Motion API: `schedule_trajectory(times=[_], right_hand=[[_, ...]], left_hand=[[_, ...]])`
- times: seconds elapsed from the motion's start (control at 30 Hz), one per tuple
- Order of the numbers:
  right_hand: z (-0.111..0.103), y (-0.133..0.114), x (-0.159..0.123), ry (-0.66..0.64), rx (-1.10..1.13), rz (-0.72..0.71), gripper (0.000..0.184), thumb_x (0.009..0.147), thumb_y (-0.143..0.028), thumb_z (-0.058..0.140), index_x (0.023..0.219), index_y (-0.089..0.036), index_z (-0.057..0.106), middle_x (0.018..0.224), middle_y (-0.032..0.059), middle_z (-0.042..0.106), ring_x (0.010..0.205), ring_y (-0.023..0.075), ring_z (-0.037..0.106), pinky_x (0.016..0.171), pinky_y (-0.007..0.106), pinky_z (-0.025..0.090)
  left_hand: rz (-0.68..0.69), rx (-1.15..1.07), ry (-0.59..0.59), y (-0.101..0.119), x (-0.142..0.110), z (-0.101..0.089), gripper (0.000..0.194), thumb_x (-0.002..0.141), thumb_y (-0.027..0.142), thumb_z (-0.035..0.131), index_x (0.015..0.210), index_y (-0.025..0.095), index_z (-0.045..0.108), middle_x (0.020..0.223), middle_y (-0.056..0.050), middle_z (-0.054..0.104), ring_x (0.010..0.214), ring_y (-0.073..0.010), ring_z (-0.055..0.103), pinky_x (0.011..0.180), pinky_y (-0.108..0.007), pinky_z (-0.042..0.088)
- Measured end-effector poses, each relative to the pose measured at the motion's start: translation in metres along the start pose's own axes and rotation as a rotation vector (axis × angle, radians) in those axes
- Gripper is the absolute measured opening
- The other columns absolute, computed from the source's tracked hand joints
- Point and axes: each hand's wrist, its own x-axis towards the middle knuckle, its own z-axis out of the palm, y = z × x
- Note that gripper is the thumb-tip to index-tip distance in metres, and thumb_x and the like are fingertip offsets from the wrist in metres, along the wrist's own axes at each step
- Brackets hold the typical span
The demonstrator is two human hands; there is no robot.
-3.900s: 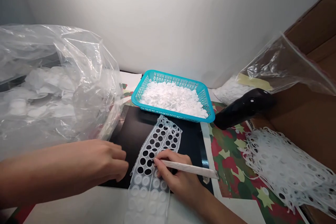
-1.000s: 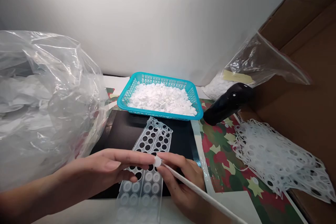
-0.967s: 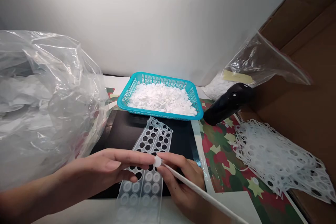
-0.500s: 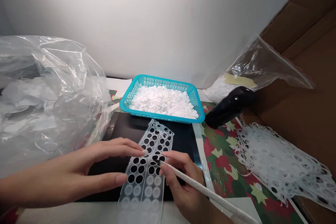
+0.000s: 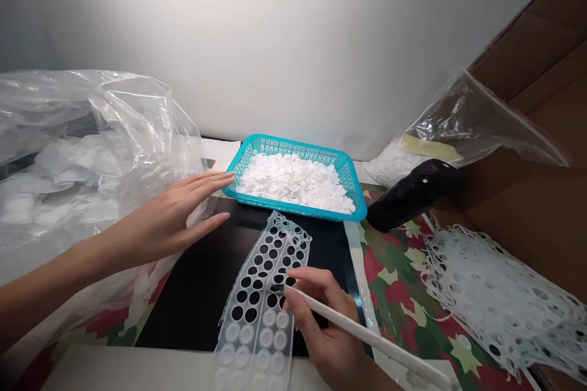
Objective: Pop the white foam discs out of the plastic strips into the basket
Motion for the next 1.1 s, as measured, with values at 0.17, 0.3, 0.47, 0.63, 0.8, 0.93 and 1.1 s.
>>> schedule_trajectory(times=[0.17, 0.3, 0.47, 0.63, 0.8, 0.93, 1.1], right_hand=[[-0.007, 0.002, 0.01, 0.054, -0.003, 0.133, 0.006, 0.092, -0.028, 0.057, 0.094, -0.023, 0.058, 0.068, -0.0022, 0.065, 0.053, 0.0087, 0.058, 0.049, 0.016, 0.051], [-0.017, 0.004, 0.023, -0.046, 0.008, 0.25, 0.019, 0.091, -0.035, 0.059, 0.082, -0.019, 0.06, 0.065, -0.0001, 0.065, 0.055, 0.0104, 0.06, 0.049, 0.018, 0.05], [-0.028, 0.001, 0.03, -0.405, -0.08, 0.197, 0.017, 0.092, -0.033, 0.058, 0.087, -0.02, 0.069, 0.073, 0.0011, 0.072, 0.066, 0.0142, 0.068, 0.059, 0.021, 0.055], [-0.029, -0.001, 0.033, -0.461, -0.231, -0.005, 0.014, 0.092, -0.027, 0.058, 0.096, -0.024, 0.071, 0.106, 0.0049, 0.07, 0.096, 0.0192, 0.067, 0.084, 0.03, 0.055], [-0.026, 0.01, 0.033, -0.299, -0.277, 0.01, 0.013, 0.092, -0.028, 0.059, 0.091, -0.025, 0.071, 0.115, 0.0059, 0.067, 0.108, 0.0214, 0.064, 0.092, 0.034, 0.053], [-0.025, 0.015, 0.031, -0.244, -0.217, -0.066, 0.012, 0.092, -0.025, 0.059, 0.095, -0.024, 0.071, 0.098, 0.0055, 0.072, 0.092, 0.0192, 0.069, 0.08, 0.031, 0.057], [-0.019, 0.018, 0.029, -0.304, -0.182, -0.153, 0.014, 0.09, -0.023, 0.062, 0.1, -0.022, 0.072, 0.092, 0.0046, 0.074, 0.084, 0.0179, 0.071, 0.076, 0.028, 0.059]], left_hand=[[0.175, -0.104, -0.022, 0.031, -0.004, -0.005, 0.033, 0.095, 0.028, 0.047, 0.125, 0.016, 0.054, 0.128, -0.009, 0.058, 0.12, -0.0219, 0.051, 0.103, -0.039, 0.042], [0.454, -0.193, -0.353, 0.06, -0.022, 0.011, 0.03, 0.093, 0.021, 0.047, 0.12, 0.015, 0.06, 0.123, -0.01, 0.063, 0.107, -0.0213, 0.061, 0.094, -0.033, 0.047], [0.433, -0.153, -0.421, 0.069, -0.044, 0.036, 0.062, 0.096, 0.045, 0.043, 0.144, 0.007, 0.035, 0.149, -0.016, 0.034, 0.137, -0.0267, 0.035, 0.113, -0.037, 0.03], [0.335, -0.049, -0.406, 0.057, -0.042, 0.049, 0.07, 0.097, 0.054, 0.031, 0.146, 0.003, 0.028, 0.152, -0.018, 0.022, 0.143, -0.0289, 0.019, 0.117, -0.042, 0.02], [0.267, 0.054, -0.408, 0.048, -0.031, 0.052, 0.073, 0.096, 0.055, 0.033, 0.147, 0.003, 0.025, 0.153, -0.019, 0.019, 0.143, -0.0314, 0.015, 0.114, -0.044, 0.024], [0.382, 0.17, -0.23, 0.057, -0.035, 0.052, 0.067, 0.097, 0.05, 0.037, 0.142, 0.002, 0.035, 0.15, -0.019, 0.031, 0.142, -0.0321, 0.023, 0.116, -0.047, 0.019], [0.527, 0.267, -0.033, 0.086, -0.058, 0.052, 0.044, 0.097, 0.034, 0.041, 0.125, 0.004, 0.057, 0.133, -0.015, 0.055, 0.121, -0.0303, 0.054, 0.111, -0.043, 0.027]])
